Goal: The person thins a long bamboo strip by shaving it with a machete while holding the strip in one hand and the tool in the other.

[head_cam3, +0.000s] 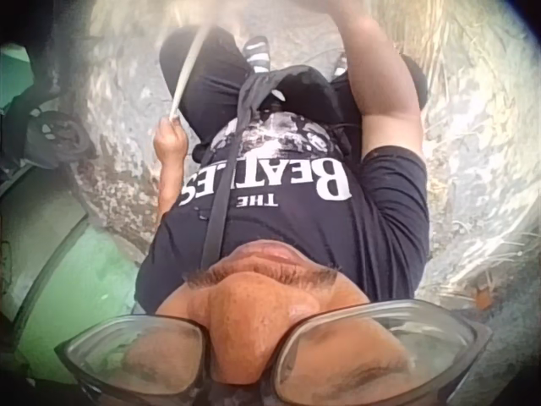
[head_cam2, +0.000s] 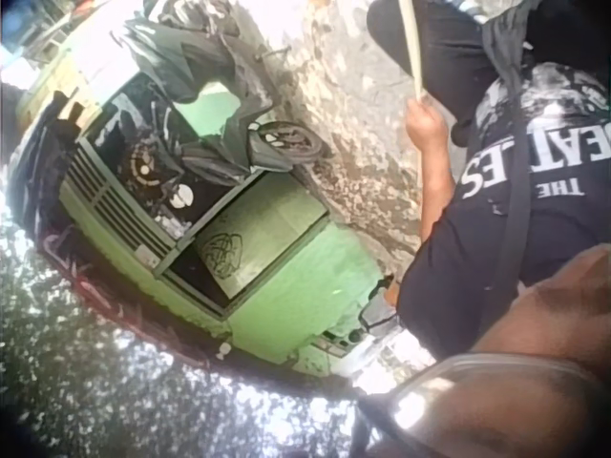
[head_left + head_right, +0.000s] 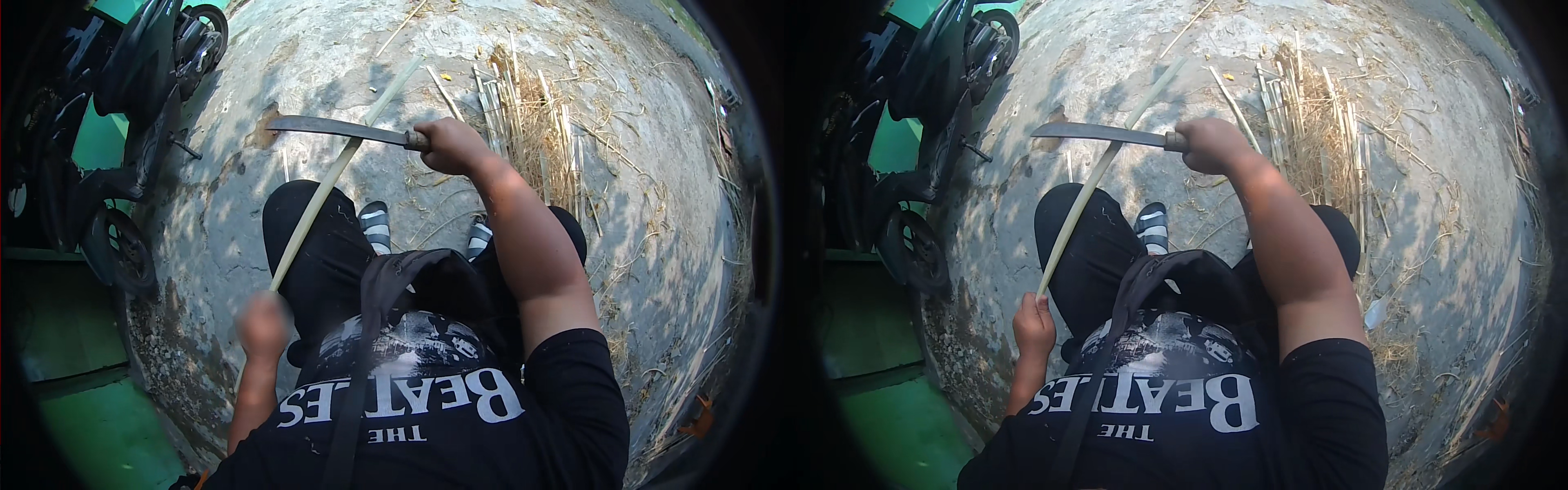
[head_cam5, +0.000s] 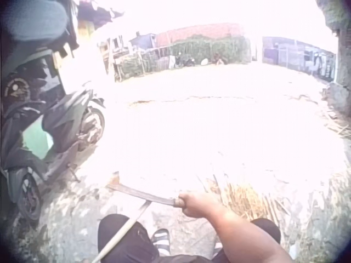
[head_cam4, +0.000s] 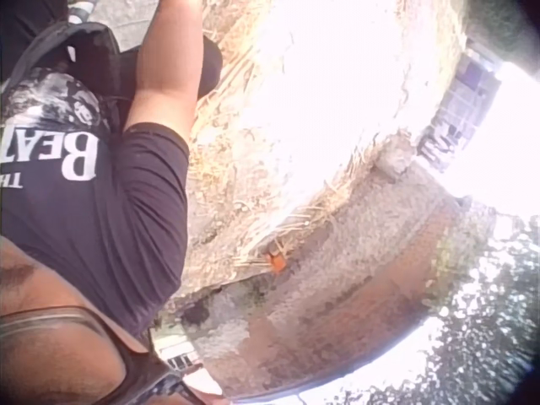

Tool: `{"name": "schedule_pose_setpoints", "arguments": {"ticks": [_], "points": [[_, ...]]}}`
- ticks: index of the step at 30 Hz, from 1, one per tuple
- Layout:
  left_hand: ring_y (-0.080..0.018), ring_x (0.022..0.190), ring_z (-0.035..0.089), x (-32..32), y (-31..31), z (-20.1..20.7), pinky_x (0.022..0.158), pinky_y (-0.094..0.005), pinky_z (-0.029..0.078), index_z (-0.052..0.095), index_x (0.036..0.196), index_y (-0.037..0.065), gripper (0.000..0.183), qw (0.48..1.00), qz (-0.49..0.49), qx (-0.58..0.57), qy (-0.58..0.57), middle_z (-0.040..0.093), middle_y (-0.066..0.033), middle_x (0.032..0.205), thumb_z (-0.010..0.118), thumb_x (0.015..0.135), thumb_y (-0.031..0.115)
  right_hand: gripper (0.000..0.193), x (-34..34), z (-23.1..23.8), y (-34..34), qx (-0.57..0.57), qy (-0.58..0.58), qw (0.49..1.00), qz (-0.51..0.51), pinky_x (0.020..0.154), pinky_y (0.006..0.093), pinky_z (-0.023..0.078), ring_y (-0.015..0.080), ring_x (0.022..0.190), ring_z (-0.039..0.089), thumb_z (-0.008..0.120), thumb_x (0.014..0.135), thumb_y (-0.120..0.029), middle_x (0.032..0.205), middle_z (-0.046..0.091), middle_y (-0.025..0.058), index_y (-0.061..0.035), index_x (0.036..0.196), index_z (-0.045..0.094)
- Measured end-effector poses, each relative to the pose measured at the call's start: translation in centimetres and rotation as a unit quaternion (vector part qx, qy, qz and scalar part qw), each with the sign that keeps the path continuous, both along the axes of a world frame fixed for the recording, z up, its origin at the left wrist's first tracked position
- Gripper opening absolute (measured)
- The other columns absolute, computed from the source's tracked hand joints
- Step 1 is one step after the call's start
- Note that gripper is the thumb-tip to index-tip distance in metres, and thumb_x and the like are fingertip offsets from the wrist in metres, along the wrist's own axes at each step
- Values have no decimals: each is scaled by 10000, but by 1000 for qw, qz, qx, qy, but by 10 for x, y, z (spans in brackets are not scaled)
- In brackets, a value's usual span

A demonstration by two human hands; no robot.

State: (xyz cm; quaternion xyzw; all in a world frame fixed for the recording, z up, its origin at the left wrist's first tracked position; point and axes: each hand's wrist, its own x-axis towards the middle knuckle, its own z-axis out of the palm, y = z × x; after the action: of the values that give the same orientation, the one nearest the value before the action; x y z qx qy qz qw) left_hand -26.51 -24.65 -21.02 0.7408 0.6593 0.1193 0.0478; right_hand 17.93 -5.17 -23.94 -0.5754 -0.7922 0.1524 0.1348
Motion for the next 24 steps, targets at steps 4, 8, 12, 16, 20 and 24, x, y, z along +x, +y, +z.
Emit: {"name": "schedule_pose_setpoints", "arguments": {"ticks": [4, 8, 12, 16, 20, 24], "points": [[-507, 682, 596, 4, 3, -1, 580, -591, 425, 557, 921, 49, 294, 1000, -10, 25, 11, 609, -233, 727, 525, 1068, 303, 197, 0, 0, 3, -14, 117, 988, -102, 815, 526, 551, 419, 884, 695, 640, 782, -125, 899, 727, 190, -83, 966, 697], [-508, 681, 594, 4, 3, -1, 577, -590, 424, 550, 920, 47, 296, 1000, -14, 19, 5, 609, -235, 728, 516, 1071, 299, 164, -42, 15, -11, 56, 32, 997, 48, 785, 524, 551, 415, 854, 699, 639, 794, -136, 826, 709, 188, -84, 937, 699], [-511, 684, 593, 6, 5, 2, 583, -593, 425, 547, 905, 46, 306, 1000, -13, 21, 3, 609, -238, 728, 507, 1074, 298, 147, -22, -6, 3, -17, 69, 997, -8, 789, 522, 557, 398, 871, 706, 636, 800, -146, 880, 721, 174, -91, 925, 691], [-518, 688, 587, 16, 13, 15, 594, -596, 423, 546, 891, 41, 320, 1000, -10, -5, 1, 608, -244, 732, 500, 1078, 297, 144, -31, 6, -1, -5, 36, 999, -32, 784, 520, 563, 394, 864, 708, 636, 806, -155, 876, 721, 168, -97, 928, 687], [-525, 696, 585, 17, 12, 23, 600, -596, 421, 545, 889, 38, 332, 999, -11, -40, -21, 606, -253, 734, 494, 1081, 303, 118, -63, 13, -15, 50, 13, 996, 75, 738, 513, 560, 397, 820, 707, 642, 808, -160, 811, 710, 163, -103, 904, 680], [-527, 708, 589, 19, 15, 24, 605, -590, 425, 546, 889, 34, 338, 998, -12, -45, -30, 608, -259, 736, 489, 1084, 304, 127, -28, -5, -3, 12, 95, 995, -34, 769, 522, 551, 395, 868, 705, 630, 821, -138, 861, 721, 175, -108, 925, 698]]}}
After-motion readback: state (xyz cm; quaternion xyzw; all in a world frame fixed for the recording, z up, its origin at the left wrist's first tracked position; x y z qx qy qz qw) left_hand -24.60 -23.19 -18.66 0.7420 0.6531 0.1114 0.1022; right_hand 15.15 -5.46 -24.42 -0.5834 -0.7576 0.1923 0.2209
